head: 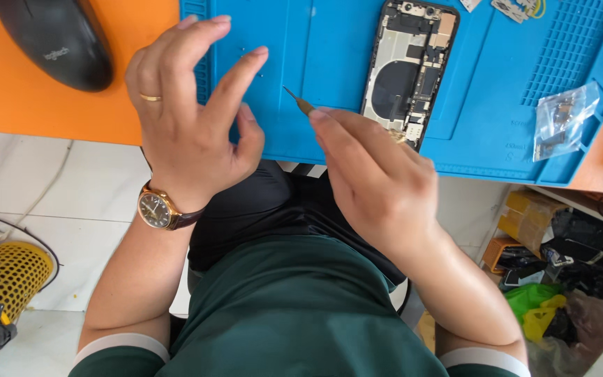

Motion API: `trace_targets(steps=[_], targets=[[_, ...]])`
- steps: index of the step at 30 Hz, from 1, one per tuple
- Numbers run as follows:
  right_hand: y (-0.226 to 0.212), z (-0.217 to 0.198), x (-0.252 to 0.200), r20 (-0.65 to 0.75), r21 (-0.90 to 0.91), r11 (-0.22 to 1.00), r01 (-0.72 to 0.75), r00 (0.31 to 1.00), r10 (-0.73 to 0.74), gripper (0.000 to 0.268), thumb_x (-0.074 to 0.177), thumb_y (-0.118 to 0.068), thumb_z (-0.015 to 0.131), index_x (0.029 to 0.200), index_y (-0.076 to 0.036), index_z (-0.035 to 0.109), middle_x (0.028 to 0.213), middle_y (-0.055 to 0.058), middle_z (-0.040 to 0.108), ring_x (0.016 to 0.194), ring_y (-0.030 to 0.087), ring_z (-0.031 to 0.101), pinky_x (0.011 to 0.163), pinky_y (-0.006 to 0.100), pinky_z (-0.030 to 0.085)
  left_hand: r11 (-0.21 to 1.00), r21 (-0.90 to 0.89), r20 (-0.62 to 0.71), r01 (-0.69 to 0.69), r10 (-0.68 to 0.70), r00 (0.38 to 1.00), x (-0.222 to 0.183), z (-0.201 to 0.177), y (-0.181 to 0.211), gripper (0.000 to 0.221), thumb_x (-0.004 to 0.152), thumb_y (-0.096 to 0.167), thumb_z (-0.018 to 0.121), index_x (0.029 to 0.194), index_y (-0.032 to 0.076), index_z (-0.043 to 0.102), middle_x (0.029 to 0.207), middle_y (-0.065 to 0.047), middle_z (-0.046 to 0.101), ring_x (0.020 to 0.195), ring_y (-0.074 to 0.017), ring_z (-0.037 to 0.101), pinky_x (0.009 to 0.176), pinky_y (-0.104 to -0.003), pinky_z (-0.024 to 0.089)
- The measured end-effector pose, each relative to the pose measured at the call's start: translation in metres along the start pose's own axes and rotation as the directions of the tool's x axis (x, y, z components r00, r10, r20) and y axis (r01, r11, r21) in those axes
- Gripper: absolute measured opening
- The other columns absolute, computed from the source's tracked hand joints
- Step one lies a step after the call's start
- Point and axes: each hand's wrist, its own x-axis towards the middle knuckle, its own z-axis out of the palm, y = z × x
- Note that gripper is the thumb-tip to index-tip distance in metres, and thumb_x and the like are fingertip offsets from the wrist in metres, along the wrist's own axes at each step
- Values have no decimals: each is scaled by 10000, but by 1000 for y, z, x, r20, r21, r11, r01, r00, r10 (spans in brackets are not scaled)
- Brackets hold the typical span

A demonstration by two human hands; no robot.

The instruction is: The person disassembles a smartphone on a blue work mat, using a screwdriver to remove screws and tweezers to lift internal components. They handle the phone's back cover and internal parts, placing removed screws on the mat.

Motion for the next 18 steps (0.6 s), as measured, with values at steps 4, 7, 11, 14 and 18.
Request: trace_targets(steps=[4,7,11,14,18], targets=[[5,19,-1,20,-114,990,83,996,-82,224,1175,22,686,1395,-18,704,1331,172,762,1130,308,842,735,361,636,1000,-2,-13,-11,11,1000,0,-1,-1,462,909,63,622,1341,109,777,1428,-195,620,1305,-439,653,1047,-569,511],[2,19,5,19,-140,987,79,997,-78,217,1170,33,638,1360,-18,729,1298,152,770,1085,296,836,713,355,624,1000,20,1,-11,11,1000,-1,0,-1,473,915,75,635,1360,153,776,1438,-183,622,1312,-423,651,1057,-563,510],[1,17,7,24,-172,982,77,997,-74,206,1160,21,654,1340,-30,740,1272,127,788,1047,257,836,654,318,572,1000,1,6,-29,29,1000,-1,2,-2,479,887,87,623,1310,183,825,1442,-188,610,1312,-420,619,1054,-566,500],[2,18,6,21,-161,984,82,997,-79,209,1152,49,642,1324,-23,736,1250,123,789,1021,258,832,675,314,581,1000,-14,11,-23,24,1000,-2,1,-3,431,901,79,646,1260,192,857,1452,-181,600,1324,-416,599,1063,-570,482],[5,14,0,21,-60,996,61,998,-60,211,1137,34,745,1344,4,723,1262,171,780,1084,311,830,766,365,655,999,4,-21,-48,48,999,-3,3,-3,381,960,82,629,1256,191,844,1432,-197,615,1312,-424,605,1051,-576,492]])
